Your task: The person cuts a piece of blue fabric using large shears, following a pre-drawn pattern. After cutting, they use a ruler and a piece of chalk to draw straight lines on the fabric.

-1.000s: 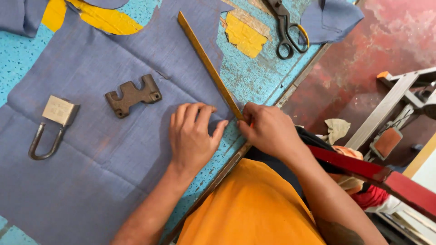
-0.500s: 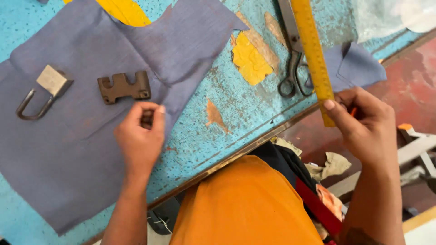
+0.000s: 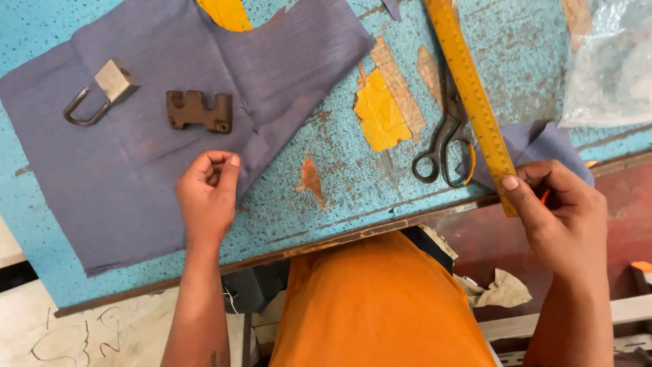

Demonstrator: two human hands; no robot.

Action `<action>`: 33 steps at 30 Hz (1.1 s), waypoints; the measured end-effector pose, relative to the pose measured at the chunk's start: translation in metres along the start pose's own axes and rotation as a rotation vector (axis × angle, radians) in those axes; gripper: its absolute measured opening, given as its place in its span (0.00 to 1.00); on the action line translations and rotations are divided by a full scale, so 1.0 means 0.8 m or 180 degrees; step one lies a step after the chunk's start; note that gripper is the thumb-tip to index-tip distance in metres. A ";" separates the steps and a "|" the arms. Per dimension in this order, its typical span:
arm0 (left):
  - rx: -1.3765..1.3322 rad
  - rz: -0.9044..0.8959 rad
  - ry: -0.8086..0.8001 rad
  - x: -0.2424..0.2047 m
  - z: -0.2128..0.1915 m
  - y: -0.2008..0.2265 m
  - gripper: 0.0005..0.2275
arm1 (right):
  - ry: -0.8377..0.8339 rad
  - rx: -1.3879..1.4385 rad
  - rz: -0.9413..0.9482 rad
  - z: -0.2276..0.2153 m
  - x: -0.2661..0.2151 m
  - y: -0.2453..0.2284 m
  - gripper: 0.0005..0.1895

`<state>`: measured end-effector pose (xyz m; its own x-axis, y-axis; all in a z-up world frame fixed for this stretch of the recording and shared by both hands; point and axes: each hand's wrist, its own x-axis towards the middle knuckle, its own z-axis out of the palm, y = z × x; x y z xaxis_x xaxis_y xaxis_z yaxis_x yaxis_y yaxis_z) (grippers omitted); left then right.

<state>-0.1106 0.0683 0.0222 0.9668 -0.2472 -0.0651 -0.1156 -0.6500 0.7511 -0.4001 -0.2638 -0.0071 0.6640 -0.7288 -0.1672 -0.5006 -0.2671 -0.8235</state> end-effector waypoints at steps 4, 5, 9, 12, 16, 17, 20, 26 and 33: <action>0.0704 0.0624 -0.0710 -0.023 -0.003 0.039 0.05 | -0.0030 -0.0059 -0.0095 -0.008 0.013 0.001 0.08; 0.0694 0.0603 -0.0694 -0.024 0.000 0.038 0.05 | -0.0050 -0.0072 -0.0109 -0.009 0.016 0.004 0.08; 0.0921 0.0952 -0.0681 -0.030 0.008 0.034 0.03 | -0.0028 -0.0017 -0.0288 -0.012 0.024 0.006 0.07; 0.0727 0.0763 -0.0300 -0.036 0.011 0.034 0.04 | -0.0040 0.0000 -0.0418 -0.013 0.029 0.003 0.08; 0.0303 0.0376 0.0415 -0.035 0.014 0.016 0.04 | 0.0006 0.0228 -0.0488 -0.010 0.035 0.002 0.08; 0.0296 0.0365 0.0425 -0.036 0.014 0.014 0.04 | -0.0004 0.0220 -0.0497 -0.009 0.037 0.002 0.08; 0.0256 0.0219 0.0423 -0.037 0.013 0.016 0.04 | -0.0047 0.0199 -0.0548 -0.005 0.044 -0.001 0.07; 0.0321 0.0933 -0.0392 -0.046 0.005 0.042 0.05 | -0.0262 0.0477 -0.0612 0.018 0.047 -0.021 0.06; -0.0243 0.0799 -0.0595 -0.031 0.024 0.074 0.10 | -0.0546 0.1368 -0.0398 0.103 0.023 -0.072 0.05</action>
<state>-0.1458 0.0225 0.0554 0.8508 -0.5254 0.0140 -0.3209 -0.4981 0.8056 -0.3134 -0.2102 -0.0072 0.8047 -0.5834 -0.1098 -0.1598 -0.0348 -0.9865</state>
